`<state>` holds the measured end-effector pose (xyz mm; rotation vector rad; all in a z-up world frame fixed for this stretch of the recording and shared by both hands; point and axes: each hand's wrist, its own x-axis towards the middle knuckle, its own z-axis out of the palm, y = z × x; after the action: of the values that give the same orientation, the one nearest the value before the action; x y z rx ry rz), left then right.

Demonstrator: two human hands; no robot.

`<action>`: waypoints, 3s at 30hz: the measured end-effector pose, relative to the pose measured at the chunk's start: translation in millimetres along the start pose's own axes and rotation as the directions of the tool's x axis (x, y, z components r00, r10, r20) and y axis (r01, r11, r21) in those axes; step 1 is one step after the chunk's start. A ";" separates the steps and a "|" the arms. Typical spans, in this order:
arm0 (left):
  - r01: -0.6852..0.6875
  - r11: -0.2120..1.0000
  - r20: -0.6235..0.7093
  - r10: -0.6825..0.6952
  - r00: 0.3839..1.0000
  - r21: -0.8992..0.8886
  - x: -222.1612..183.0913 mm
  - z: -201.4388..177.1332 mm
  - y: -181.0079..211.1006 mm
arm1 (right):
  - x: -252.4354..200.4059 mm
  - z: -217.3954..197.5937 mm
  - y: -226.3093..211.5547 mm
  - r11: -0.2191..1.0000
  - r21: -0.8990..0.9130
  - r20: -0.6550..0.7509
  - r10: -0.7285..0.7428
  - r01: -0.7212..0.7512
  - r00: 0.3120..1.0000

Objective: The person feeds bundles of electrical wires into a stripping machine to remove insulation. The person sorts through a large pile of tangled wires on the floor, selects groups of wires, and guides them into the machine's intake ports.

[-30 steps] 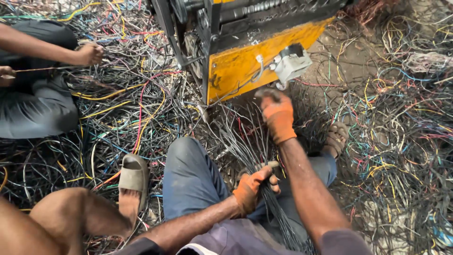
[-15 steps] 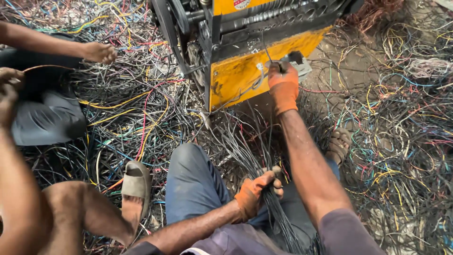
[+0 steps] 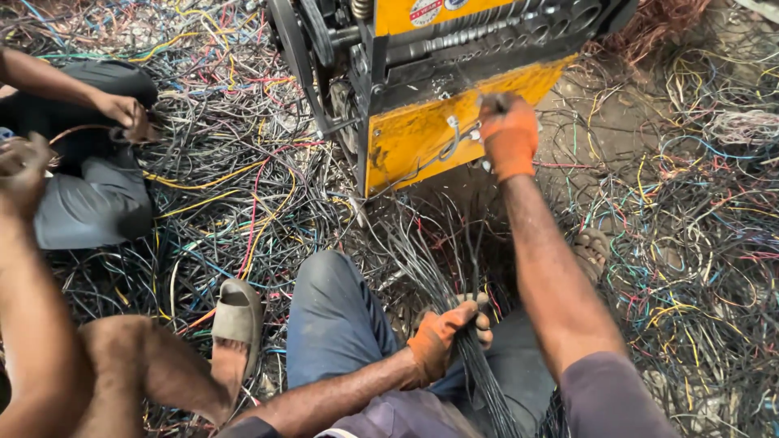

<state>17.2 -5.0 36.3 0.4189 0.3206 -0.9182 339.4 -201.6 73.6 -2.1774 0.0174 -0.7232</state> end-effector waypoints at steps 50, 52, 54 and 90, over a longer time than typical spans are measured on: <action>-0.074 0.997 0.045 0.072 0.996 0.029 -0.7 -16.1 -6.7 | -164.3 -66.6 -112.9 0.916 -0.373 0.544 0.346 -0.148 0.765; -0.090 0.993 0.018 0.089 0.996 0.070 3.6 -17.2 -9.2 | -172.4 -63.8 -108.2 0.928 -0.319 0.512 0.338 -0.190 0.789; -0.091 0.995 0.017 0.090 0.996 0.036 6.9 -17.3 -9.9 | -172.8 -57.1 -106.0 0.956 -0.283 0.367 0.184 -0.079 0.912; -0.103 0.994 -0.066 0.104 0.992 0.022 -13.2 10.6 4.8 | 36.0 37.0 -12.9 0.886 -0.368 0.081 -0.272 0.282 0.959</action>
<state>14.5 1.7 52.3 0.4800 0.3481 -0.8074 385.2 -175.8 82.1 -2.5918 -0.1887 -0.9114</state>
